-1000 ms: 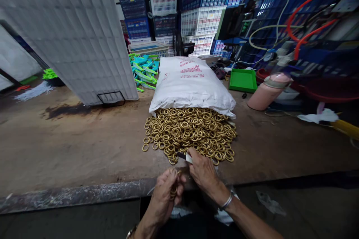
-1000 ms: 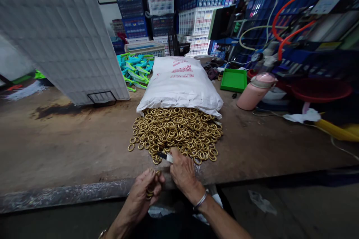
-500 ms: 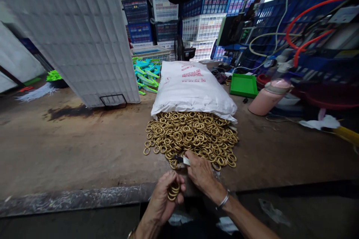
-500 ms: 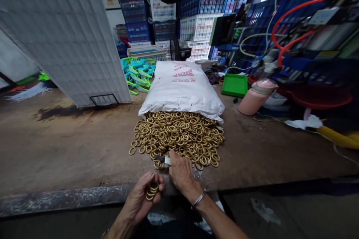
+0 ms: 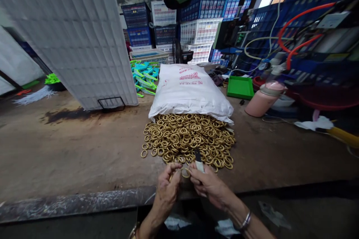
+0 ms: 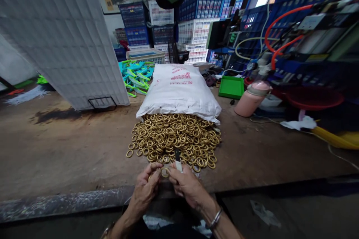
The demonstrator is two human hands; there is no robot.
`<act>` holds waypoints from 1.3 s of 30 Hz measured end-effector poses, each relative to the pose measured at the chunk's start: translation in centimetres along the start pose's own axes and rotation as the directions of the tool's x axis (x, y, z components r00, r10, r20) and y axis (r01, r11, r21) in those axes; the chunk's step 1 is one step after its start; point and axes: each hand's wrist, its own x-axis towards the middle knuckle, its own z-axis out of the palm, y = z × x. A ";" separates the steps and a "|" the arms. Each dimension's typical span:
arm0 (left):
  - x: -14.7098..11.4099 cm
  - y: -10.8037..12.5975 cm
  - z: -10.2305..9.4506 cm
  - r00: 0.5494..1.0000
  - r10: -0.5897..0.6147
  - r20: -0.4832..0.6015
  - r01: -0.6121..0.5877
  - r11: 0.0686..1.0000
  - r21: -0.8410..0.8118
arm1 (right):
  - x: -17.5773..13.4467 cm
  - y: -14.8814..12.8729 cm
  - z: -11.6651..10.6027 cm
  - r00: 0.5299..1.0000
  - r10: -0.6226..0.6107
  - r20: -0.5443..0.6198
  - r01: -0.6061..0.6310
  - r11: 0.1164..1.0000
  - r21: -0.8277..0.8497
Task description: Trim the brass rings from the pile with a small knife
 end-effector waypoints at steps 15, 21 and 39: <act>-0.6 1.0 0.2 0.925 -0.337 0.176 0.376 0.875 -0.303 | -0.4 0.8 0.4 0.802 -0.581 0.135 0.483 0.500 -0.719; -0.8 0.5 0.2 0.954 -0.279 0.107 0.298 0.922 -0.247 | 0.5 1.4 0.7 0.849 -0.525 -0.061 0.371 0.675 -0.638; -1.2 0.5 0.2 0.995 -0.082 0.063 0.087 0.992 -0.091 | 1.3 1.4 1.2 0.942 -0.280 -0.185 0.222 0.934 -0.281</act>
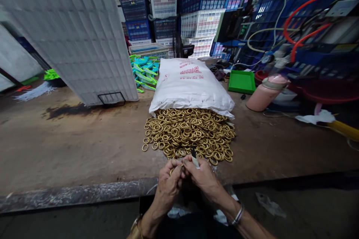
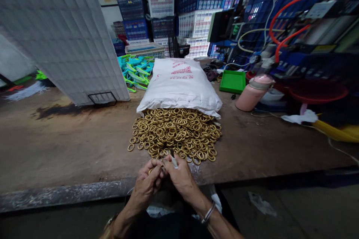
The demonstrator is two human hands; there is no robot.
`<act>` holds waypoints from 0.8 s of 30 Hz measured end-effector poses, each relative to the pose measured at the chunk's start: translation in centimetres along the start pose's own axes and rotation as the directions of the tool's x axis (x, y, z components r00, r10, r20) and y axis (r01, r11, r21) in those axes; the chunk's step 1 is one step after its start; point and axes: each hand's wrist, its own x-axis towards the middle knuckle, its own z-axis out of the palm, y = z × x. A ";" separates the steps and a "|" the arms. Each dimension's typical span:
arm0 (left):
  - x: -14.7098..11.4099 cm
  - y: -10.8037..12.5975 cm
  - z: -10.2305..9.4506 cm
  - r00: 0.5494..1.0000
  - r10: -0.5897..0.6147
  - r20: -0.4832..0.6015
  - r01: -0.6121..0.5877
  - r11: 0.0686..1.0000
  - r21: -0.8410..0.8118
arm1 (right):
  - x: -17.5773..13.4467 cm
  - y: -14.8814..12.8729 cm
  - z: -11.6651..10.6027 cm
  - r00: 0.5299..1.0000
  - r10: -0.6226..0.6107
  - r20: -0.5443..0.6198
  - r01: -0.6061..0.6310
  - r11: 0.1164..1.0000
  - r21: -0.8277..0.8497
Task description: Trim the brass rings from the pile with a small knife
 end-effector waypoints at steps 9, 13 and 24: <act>0.2 -0.3 -0.7 0.994 -0.019 0.103 0.015 0.999 0.045 | 0.0 0.5 0.0 0.997 -0.066 -0.051 0.056 0.983 -0.175; -0.2 0.2 -0.4 0.986 -0.023 0.167 0.029 0.999 -0.033 | 0.1 0.6 -0.2 0.997 -0.078 0.007 0.078 0.984 -0.158; -0.2 -0.1 -0.3 0.997 -0.050 0.064 0.050 0.999 0.001 | -1.2 0.5 -1.0 0.967 -0.208 0.150 0.240 0.526 -0.816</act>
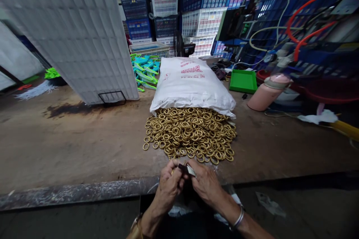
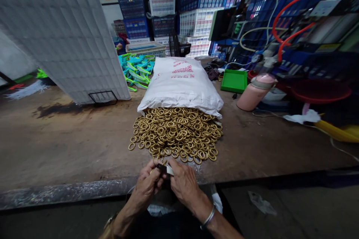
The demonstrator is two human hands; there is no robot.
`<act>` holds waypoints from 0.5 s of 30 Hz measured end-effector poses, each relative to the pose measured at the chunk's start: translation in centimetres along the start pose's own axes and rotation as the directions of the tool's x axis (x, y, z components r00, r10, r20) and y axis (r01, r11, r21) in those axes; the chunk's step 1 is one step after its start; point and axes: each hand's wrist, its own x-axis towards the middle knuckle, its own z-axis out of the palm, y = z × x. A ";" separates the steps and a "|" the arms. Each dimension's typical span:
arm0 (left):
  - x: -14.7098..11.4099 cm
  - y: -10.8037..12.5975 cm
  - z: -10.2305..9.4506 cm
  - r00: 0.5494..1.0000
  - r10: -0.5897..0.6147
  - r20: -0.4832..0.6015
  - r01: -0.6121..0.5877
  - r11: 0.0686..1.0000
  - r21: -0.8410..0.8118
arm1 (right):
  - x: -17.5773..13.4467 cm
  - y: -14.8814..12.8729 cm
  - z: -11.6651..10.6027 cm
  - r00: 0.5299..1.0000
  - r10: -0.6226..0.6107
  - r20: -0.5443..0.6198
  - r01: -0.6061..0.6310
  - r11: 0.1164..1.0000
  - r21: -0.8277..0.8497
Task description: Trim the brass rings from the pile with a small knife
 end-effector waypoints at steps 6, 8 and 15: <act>-0.6 0.4 0.3 0.998 0.053 -0.029 -0.049 0.991 0.120 | 0.4 0.5 0.4 0.998 0.064 -0.013 -0.066 0.981 -0.183; -1.1 0.7 0.5 0.999 0.037 0.004 -0.037 0.993 0.111 | 0.6 1.0 0.5 0.997 0.073 -0.018 -0.076 0.975 -0.207; -1.6 0.6 -0.4 0.999 0.006 0.054 0.001 0.990 -0.138 | 1.2 1.5 0.9 0.990 0.060 -0.127 -0.077 0.988 -0.133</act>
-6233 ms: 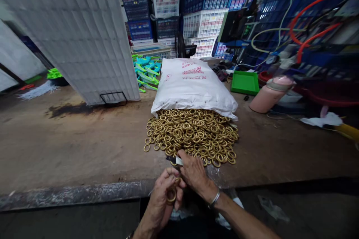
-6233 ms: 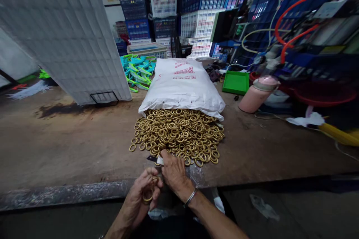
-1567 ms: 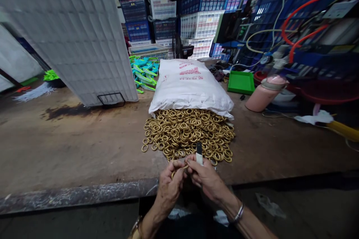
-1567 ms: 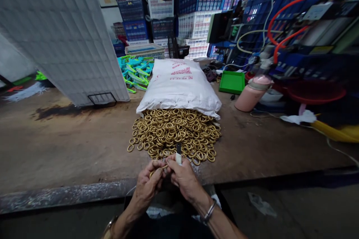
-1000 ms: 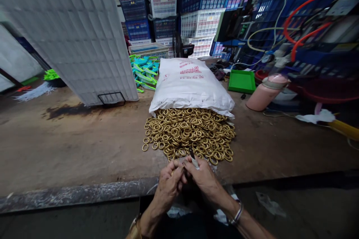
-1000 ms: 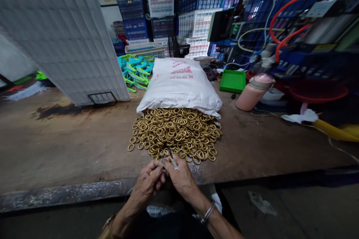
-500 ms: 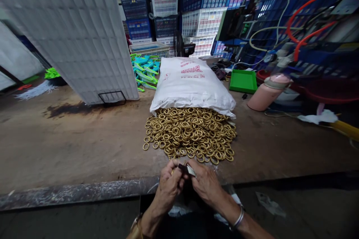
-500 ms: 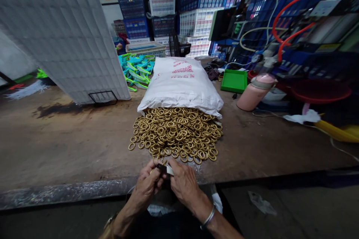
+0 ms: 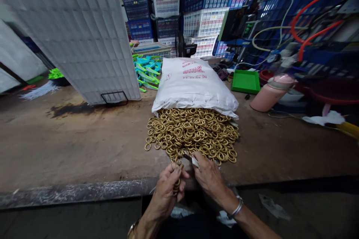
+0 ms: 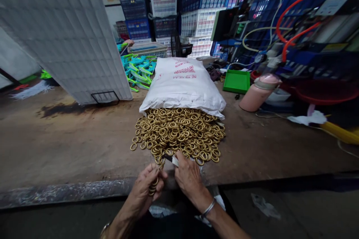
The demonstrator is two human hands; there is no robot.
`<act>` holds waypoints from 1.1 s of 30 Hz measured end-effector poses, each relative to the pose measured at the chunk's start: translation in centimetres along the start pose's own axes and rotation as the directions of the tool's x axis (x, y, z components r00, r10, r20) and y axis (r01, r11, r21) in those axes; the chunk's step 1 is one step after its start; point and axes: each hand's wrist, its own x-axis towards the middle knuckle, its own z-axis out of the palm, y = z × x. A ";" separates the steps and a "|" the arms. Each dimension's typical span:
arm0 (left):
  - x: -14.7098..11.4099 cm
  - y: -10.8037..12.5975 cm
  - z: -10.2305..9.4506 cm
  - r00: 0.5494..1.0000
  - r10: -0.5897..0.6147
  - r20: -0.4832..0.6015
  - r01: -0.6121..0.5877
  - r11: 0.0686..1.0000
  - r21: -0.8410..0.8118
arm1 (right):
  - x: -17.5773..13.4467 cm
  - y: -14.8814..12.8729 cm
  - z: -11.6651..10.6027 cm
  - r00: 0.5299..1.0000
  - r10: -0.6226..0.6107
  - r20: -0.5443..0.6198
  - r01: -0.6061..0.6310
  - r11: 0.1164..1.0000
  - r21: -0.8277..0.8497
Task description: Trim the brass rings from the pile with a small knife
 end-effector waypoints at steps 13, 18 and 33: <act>0.5 0.1 -1.3 1.000 -0.024 0.021 0.028 0.969 -0.244 | 1.9 -1.7 0.9 0.999 -0.008 0.033 0.014 0.980 -0.196; 0.9 0.2 -1.5 0.996 -0.091 0.012 0.089 0.931 -0.355 | 2.0 -0.9 0.2 0.999 -0.042 0.025 0.041 0.998 0.054; 2.1 0.6 -0.6 0.995 -0.051 -0.081 0.040 0.990 -0.137 | 0.0 -0.5 -1.7 0.941 -0.110 0.320 -0.211 0.548 0.809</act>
